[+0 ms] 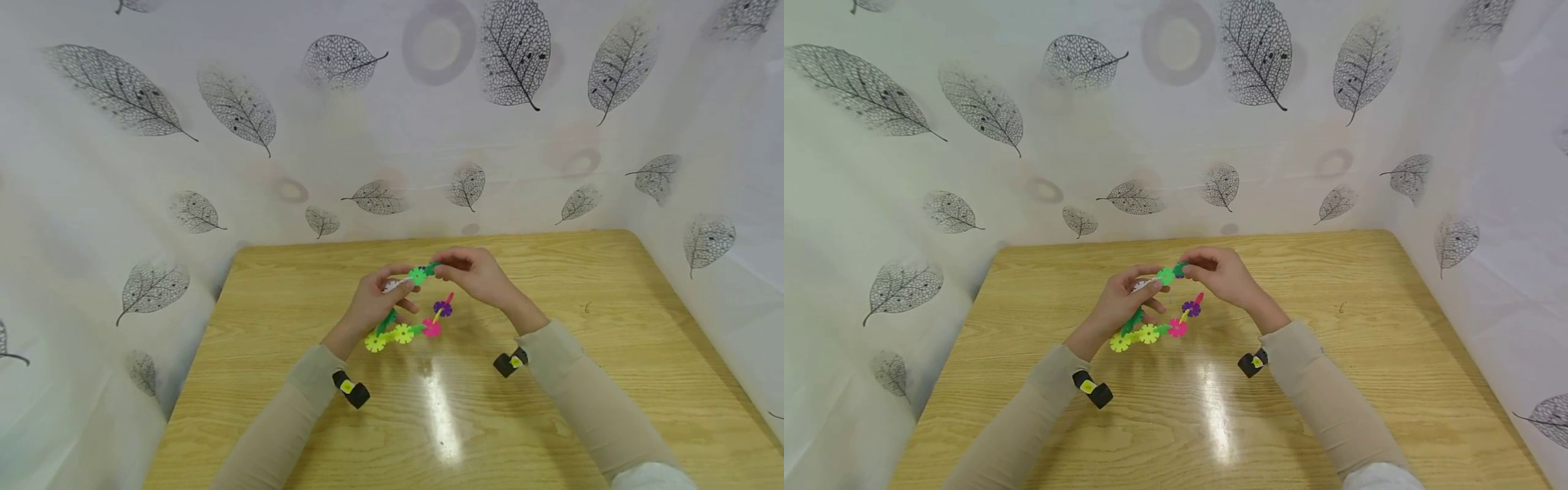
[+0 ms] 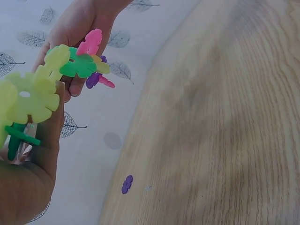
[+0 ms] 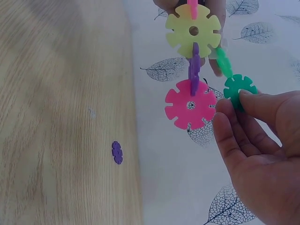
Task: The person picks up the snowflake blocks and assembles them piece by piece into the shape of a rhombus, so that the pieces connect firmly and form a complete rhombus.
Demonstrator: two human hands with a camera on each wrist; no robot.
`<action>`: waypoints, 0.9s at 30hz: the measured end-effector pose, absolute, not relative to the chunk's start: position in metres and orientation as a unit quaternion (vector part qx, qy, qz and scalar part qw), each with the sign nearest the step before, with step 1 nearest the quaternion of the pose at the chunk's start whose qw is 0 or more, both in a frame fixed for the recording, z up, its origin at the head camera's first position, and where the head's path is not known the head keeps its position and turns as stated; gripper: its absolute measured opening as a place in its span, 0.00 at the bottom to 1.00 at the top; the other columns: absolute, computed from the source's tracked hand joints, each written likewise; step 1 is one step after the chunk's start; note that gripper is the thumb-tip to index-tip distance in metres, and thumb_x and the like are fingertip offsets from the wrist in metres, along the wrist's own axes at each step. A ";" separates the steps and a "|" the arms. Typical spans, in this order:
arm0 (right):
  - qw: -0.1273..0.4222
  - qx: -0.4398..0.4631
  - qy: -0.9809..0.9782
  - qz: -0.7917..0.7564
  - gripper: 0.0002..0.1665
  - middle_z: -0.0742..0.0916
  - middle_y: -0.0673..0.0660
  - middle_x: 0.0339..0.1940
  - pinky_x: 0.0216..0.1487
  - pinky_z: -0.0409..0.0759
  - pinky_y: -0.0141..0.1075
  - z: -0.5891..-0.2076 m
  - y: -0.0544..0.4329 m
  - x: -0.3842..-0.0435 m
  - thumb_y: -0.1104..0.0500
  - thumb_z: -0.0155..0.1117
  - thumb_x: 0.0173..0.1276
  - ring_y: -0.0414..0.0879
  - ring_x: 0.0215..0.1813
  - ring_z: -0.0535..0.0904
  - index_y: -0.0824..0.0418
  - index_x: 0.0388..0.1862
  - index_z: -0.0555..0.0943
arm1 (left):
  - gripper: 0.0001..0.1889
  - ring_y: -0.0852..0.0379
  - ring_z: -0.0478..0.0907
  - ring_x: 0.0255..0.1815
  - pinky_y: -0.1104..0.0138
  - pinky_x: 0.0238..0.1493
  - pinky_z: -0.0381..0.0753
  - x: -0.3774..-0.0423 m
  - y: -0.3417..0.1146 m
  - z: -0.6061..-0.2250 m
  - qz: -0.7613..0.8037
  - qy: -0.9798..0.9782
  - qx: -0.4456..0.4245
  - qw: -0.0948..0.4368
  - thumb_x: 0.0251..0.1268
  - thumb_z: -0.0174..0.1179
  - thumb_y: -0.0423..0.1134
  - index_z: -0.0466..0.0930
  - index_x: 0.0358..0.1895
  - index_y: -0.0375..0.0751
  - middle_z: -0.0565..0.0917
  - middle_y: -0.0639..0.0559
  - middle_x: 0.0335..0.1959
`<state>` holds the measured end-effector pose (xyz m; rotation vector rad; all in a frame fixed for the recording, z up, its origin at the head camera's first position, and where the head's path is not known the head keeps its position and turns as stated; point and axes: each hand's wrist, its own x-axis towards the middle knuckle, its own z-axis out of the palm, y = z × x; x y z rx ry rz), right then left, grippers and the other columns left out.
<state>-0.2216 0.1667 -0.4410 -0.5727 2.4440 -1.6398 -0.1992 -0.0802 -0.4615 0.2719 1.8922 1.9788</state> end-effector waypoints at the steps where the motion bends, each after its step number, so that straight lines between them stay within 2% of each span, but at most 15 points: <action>1: 0.071 -0.191 0.812 -0.547 0.16 0.91 0.65 0.51 0.50 0.89 0.32 -0.441 0.167 -0.222 0.60 0.65 0.79 0.60 0.52 0.89 0.66 0.60 0.85 | 0.19 0.58 0.89 0.30 0.63 0.28 0.92 -0.199 -0.080 -0.461 0.706 0.674 0.096 0.194 0.81 0.59 0.37 0.77 0.71 0.44 0.88 0.37 0.53; 6: 0.070 -0.193 0.810 -0.549 0.15 0.90 0.65 0.51 0.50 0.88 0.32 -0.443 0.167 -0.223 0.61 0.64 0.80 0.65 0.54 0.88 0.67 0.60 0.85 | 0.19 0.58 0.89 0.29 0.64 0.27 0.92 -0.198 -0.080 -0.459 0.704 0.675 0.091 0.200 0.81 0.59 0.37 0.78 0.70 0.45 0.89 0.40 0.51; 20: 0.076 -0.192 0.801 -0.562 0.14 0.90 0.66 0.54 0.54 0.91 0.34 -0.442 0.161 -0.221 0.63 0.64 0.79 0.68 0.56 0.87 0.68 0.59 0.85 | 0.18 0.57 0.89 0.29 0.65 0.27 0.91 -0.199 -0.081 -0.460 0.703 0.675 0.096 0.201 0.81 0.59 0.37 0.78 0.69 0.43 0.89 0.41 0.50; 27: 0.048 -0.174 0.818 -0.545 0.13 0.91 0.63 0.52 0.47 0.89 0.30 -0.440 0.156 -0.218 0.64 0.65 0.78 0.59 0.53 0.90 0.65 0.56 0.88 | 0.19 0.60 0.88 0.28 0.66 0.26 0.91 -0.198 -0.081 -0.459 0.705 0.676 0.103 0.187 0.82 0.57 0.37 0.77 0.70 0.42 0.87 0.37 0.53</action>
